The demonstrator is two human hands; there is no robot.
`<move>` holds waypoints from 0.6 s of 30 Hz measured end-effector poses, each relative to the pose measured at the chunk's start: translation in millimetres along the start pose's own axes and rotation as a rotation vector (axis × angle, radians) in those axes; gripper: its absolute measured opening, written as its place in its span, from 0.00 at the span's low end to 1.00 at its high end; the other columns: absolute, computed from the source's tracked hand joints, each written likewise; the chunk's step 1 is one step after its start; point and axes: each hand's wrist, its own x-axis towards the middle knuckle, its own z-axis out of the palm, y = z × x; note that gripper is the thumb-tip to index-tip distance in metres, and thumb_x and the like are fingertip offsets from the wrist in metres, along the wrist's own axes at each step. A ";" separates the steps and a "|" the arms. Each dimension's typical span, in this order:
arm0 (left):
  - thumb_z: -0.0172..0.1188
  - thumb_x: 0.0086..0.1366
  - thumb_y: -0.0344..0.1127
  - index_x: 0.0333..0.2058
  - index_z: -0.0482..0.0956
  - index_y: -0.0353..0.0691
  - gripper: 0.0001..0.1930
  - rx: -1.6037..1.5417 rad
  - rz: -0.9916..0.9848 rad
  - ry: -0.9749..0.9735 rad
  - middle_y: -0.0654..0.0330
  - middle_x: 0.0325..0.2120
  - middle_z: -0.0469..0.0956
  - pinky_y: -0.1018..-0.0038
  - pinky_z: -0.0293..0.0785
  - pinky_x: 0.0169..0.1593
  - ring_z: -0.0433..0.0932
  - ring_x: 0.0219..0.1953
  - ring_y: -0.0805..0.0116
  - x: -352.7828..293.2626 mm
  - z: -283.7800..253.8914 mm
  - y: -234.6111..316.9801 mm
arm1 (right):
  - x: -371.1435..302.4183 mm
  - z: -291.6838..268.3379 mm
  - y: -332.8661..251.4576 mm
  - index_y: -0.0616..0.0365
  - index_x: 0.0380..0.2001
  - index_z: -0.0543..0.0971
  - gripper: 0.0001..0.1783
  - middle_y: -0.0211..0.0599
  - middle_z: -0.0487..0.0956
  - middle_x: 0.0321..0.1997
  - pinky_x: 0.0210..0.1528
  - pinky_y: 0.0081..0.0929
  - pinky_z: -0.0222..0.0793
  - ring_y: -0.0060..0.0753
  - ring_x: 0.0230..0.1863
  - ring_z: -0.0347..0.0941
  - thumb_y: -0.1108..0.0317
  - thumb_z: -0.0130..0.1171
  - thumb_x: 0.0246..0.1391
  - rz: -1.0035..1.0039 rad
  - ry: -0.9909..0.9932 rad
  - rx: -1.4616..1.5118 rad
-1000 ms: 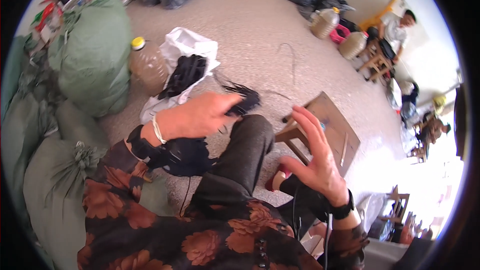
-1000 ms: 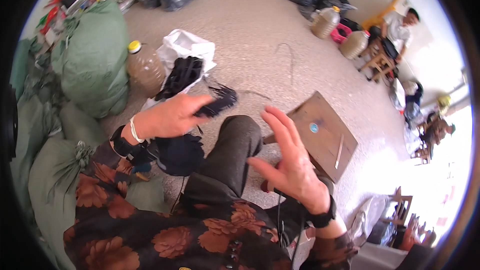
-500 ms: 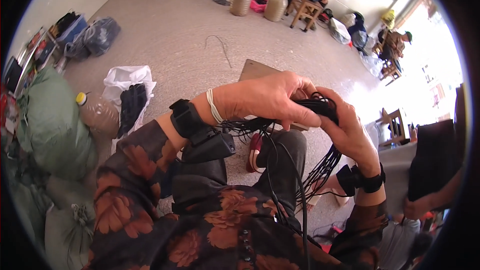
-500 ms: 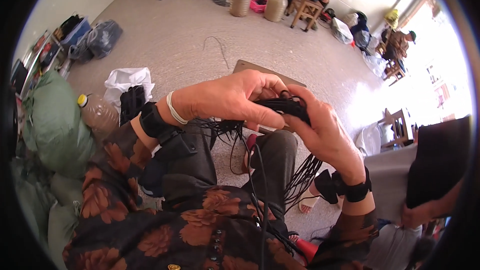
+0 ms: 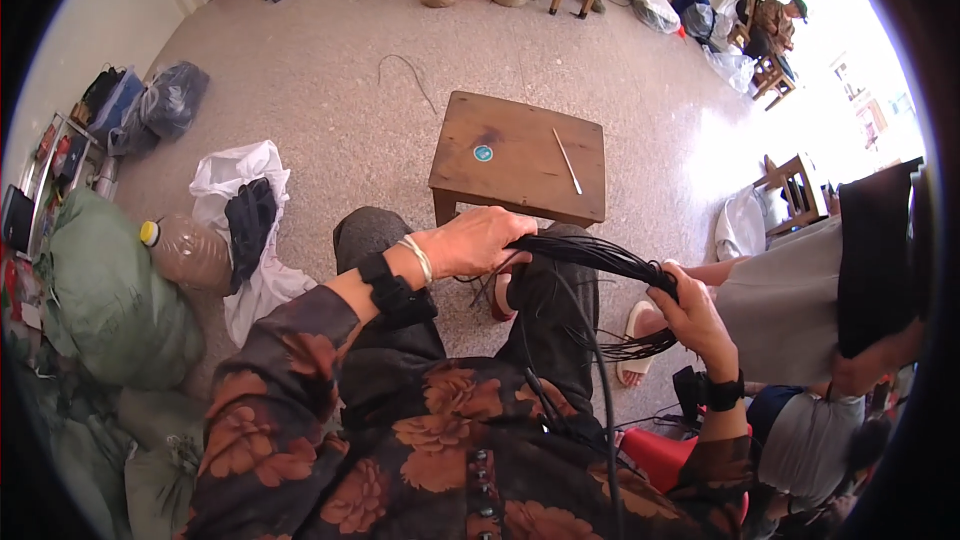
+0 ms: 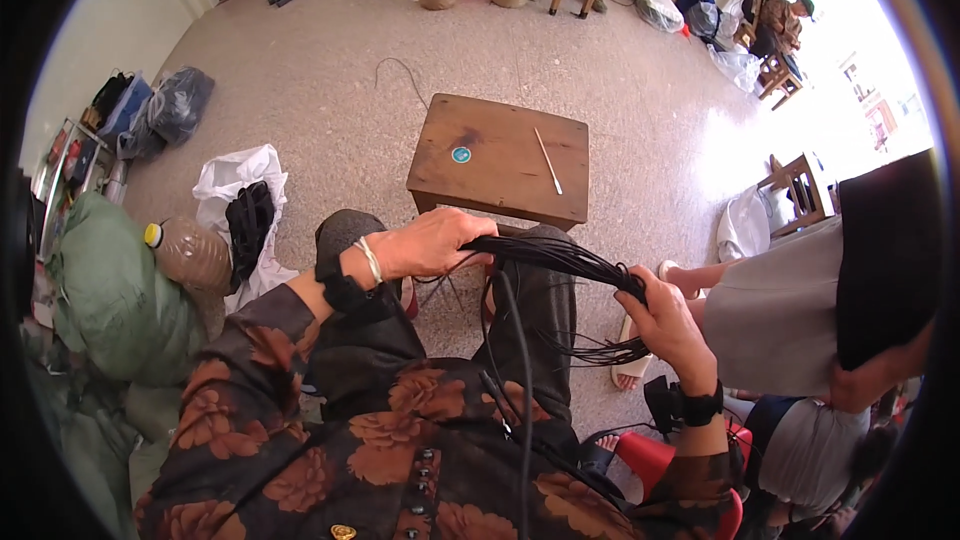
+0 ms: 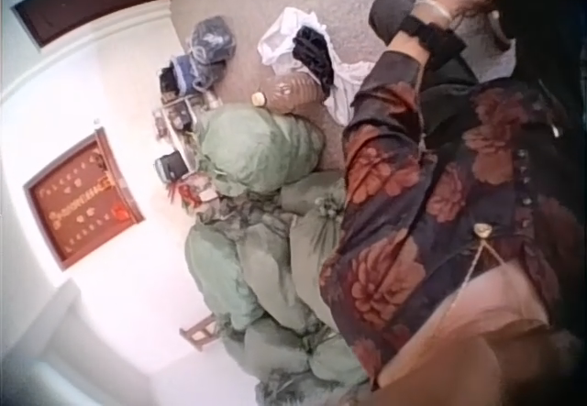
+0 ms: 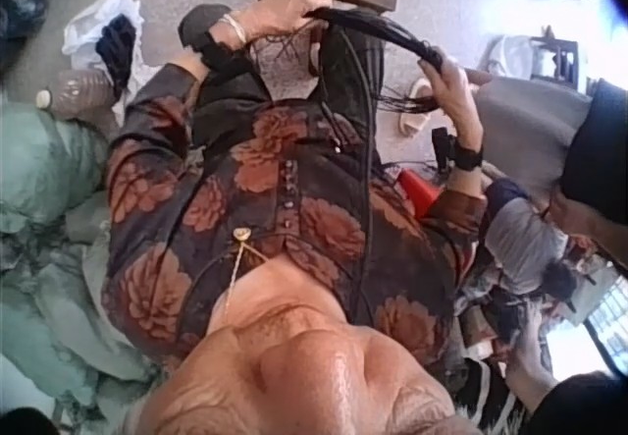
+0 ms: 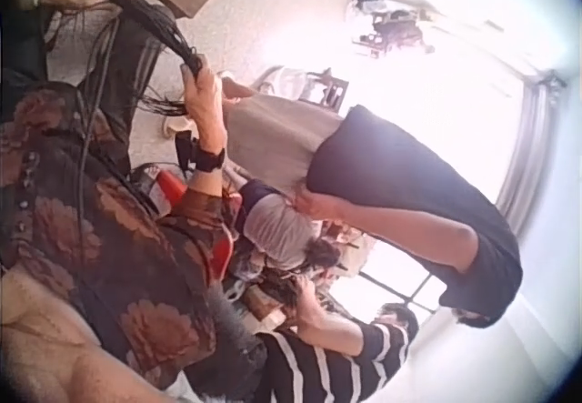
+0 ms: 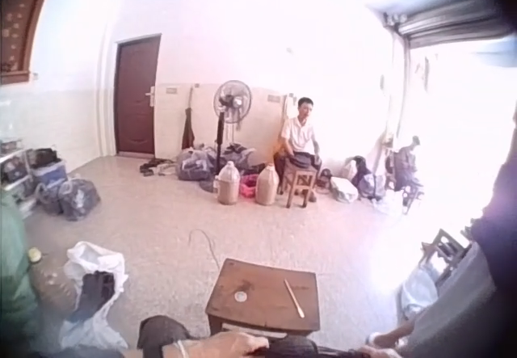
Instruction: The recorder is organizing materials and manually marking or prepping shoe upper components for manufacturing in a shared workspace.
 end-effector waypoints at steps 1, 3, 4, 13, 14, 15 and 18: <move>0.65 0.59 0.36 0.42 0.76 0.37 0.14 -0.038 -0.083 -0.058 0.45 0.35 0.79 0.56 0.73 0.41 0.76 0.42 0.41 5.7 -2.9 5.9 | 2.5 8.3 17.4 0.62 0.40 0.71 0.11 0.48 0.72 0.22 0.30 0.41 0.62 0.51 0.25 0.69 0.67 0.58 0.60 -0.093 0.037 -0.035; 0.63 0.59 0.34 0.42 0.76 0.37 0.13 -0.072 -0.060 -0.052 0.45 0.35 0.79 0.55 0.72 0.41 0.77 0.41 0.41 11.1 14.8 -3.4 | 8.8 17.2 40.8 0.62 0.40 0.71 0.11 0.49 0.72 0.22 0.31 0.42 0.62 0.53 0.27 0.70 0.68 0.58 0.60 -0.095 0.057 -0.052; 0.62 0.60 0.33 0.42 0.76 0.38 0.12 -0.113 -0.038 -0.036 0.45 0.34 0.79 0.54 0.72 0.40 0.77 0.41 0.41 12.2 30.4 -11.2 | 9.8 18.3 49.6 0.61 0.40 0.71 0.10 0.50 0.73 0.23 0.31 0.43 0.63 0.55 0.28 0.71 0.68 0.58 0.59 -0.100 0.071 -0.079; 0.57 0.62 0.35 0.42 0.74 0.38 0.11 -0.207 -0.103 -0.170 0.39 0.28 0.77 0.50 0.71 0.40 0.76 0.37 0.35 -36.1 134.6 -17.4 | -21.9 86.3 114.0 0.61 0.50 0.73 0.24 0.54 0.78 0.47 0.51 0.44 0.70 0.58 0.51 0.74 0.69 0.65 0.49 -0.011 -0.275 -0.118; 0.56 0.63 0.35 0.42 0.74 0.38 0.11 -0.217 -0.127 -0.147 0.39 0.28 0.77 0.50 0.71 0.40 0.76 0.37 0.35 -40.0 136.5 -15.5 | -24.8 86.8 98.1 0.60 0.55 0.70 0.30 0.54 0.74 0.54 0.57 0.43 0.67 0.57 0.56 0.71 0.70 0.66 0.48 -0.064 -0.132 -0.122; 0.56 0.63 0.35 0.42 0.74 0.38 0.11 -0.220 -0.128 -0.146 0.39 0.28 0.77 0.50 0.71 0.40 0.76 0.37 0.35 -41.7 136.2 -14.2 | -27.1 84.2 73.1 0.60 0.60 0.67 0.36 0.54 0.70 0.60 0.62 0.42 0.64 0.57 0.61 0.67 0.70 0.67 0.46 -0.118 0.010 -0.127; 0.55 0.63 0.35 0.44 0.74 0.38 0.12 -0.224 -0.139 -0.182 0.39 0.27 0.77 0.49 0.71 0.40 0.76 0.37 0.35 -41.9 135.2 -10.6 | -24.2 67.0 -16.5 0.57 0.67 0.60 0.46 0.53 0.63 0.67 0.70 0.41 0.54 0.53 0.69 0.58 0.69 0.70 0.44 -0.235 0.015 0.307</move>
